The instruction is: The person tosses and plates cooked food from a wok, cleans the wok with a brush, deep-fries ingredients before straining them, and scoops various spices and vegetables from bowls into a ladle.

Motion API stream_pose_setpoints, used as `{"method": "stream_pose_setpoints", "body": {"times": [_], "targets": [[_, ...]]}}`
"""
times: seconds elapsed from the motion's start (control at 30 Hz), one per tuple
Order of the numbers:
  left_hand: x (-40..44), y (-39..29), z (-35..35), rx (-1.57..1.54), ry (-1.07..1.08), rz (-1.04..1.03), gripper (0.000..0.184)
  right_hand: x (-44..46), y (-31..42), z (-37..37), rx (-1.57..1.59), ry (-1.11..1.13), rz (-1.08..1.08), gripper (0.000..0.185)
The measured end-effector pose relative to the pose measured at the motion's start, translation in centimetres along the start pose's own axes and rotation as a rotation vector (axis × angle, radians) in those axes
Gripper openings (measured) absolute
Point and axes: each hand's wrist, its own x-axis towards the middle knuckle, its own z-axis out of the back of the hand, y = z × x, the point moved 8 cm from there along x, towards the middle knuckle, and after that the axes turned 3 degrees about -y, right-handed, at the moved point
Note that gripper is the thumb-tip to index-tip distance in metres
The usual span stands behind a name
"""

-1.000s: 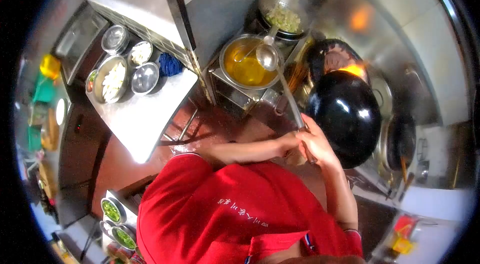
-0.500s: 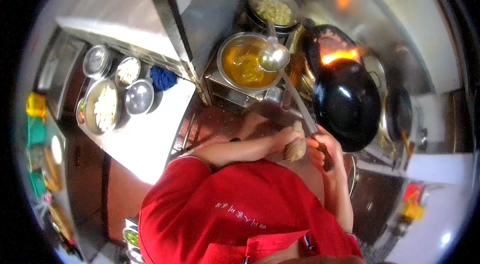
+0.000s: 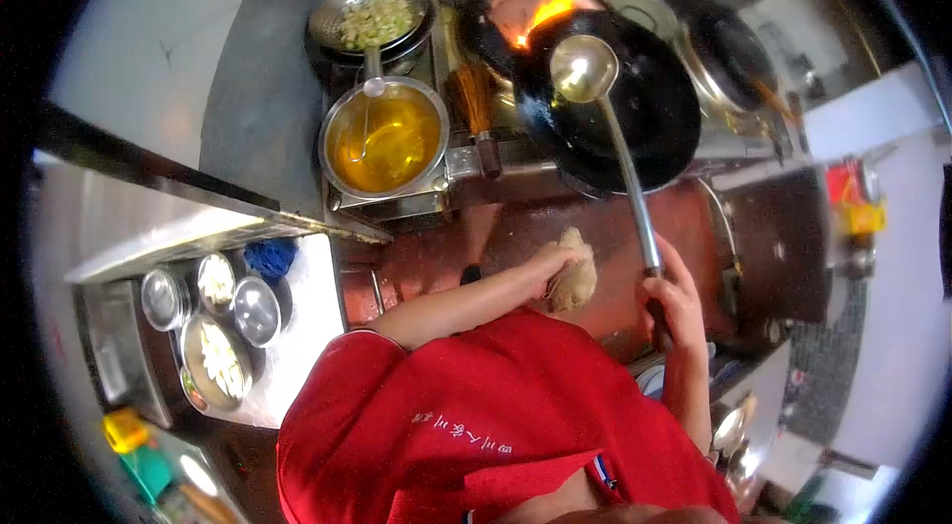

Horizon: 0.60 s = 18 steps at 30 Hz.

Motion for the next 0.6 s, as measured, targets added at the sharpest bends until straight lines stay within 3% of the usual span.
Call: {"method": "stream_pose_setpoints", "body": {"times": [0.07, 0.13, 0.17, 0.23, 0.33, 0.43, 0.47, 0.5, 0.53, 0.6], "targets": [[0.9, 1.6, -0.6, 0.011, 0.010, 0.037, 0.026, 1.0, -2.0, 2.5, -0.406, -0.104, 0.297, 0.067], [1.7, 3.4, -1.7, -0.027, 0.078, 0.048, 0.027, -0.2, -1.9, 2.8, -0.674, -0.246, 0.438, 0.067], [2.1, 4.2, -2.4, -0.044, 0.113, 0.055, 0.028, -0.5, -3.0, 3.4, -0.629, -0.286, 0.213, 0.068], [1.9, 5.5, -3.3, -0.148, 0.103, 0.110, 0.034, -1.2, -3.5, 4.4, -0.695, -0.334, 0.441, 0.066], [1.8, 6.0, -3.4, -0.189, 0.127, 0.121, 0.042, -3.3, -5.7, 5.2, 0.064, -0.175, 0.149, 0.066], [-1.6, 1.6, -5.7, -0.153, 0.135, -0.104, 0.042, -5.6, -6.6, 4.9, 0.364, -0.073, -0.054, 0.062], [-0.6, 0.8, -5.4, -0.145, 0.150, -0.215, 0.041, -5.5, -7.4, 4.1, 0.447, 0.038, -0.039, 0.055], [-4.6, -1.4, -10.7, -0.268, 0.245, -0.218, 0.041, -5.5, -8.2, 3.5, 0.527, 0.151, -0.034, 0.047], [-5.4, -2.6, -12.4, -0.077, 0.225, -0.324, 0.044, -5.8, -9.2, 4.0, 0.498, 0.084, -0.005, 0.041], [-2.9, -2.9, -11.8, 0.090, 0.449, -0.246, 0.043, -6.5, -9.5, 2.5, 0.527, 0.138, 0.080, 0.040]]}}
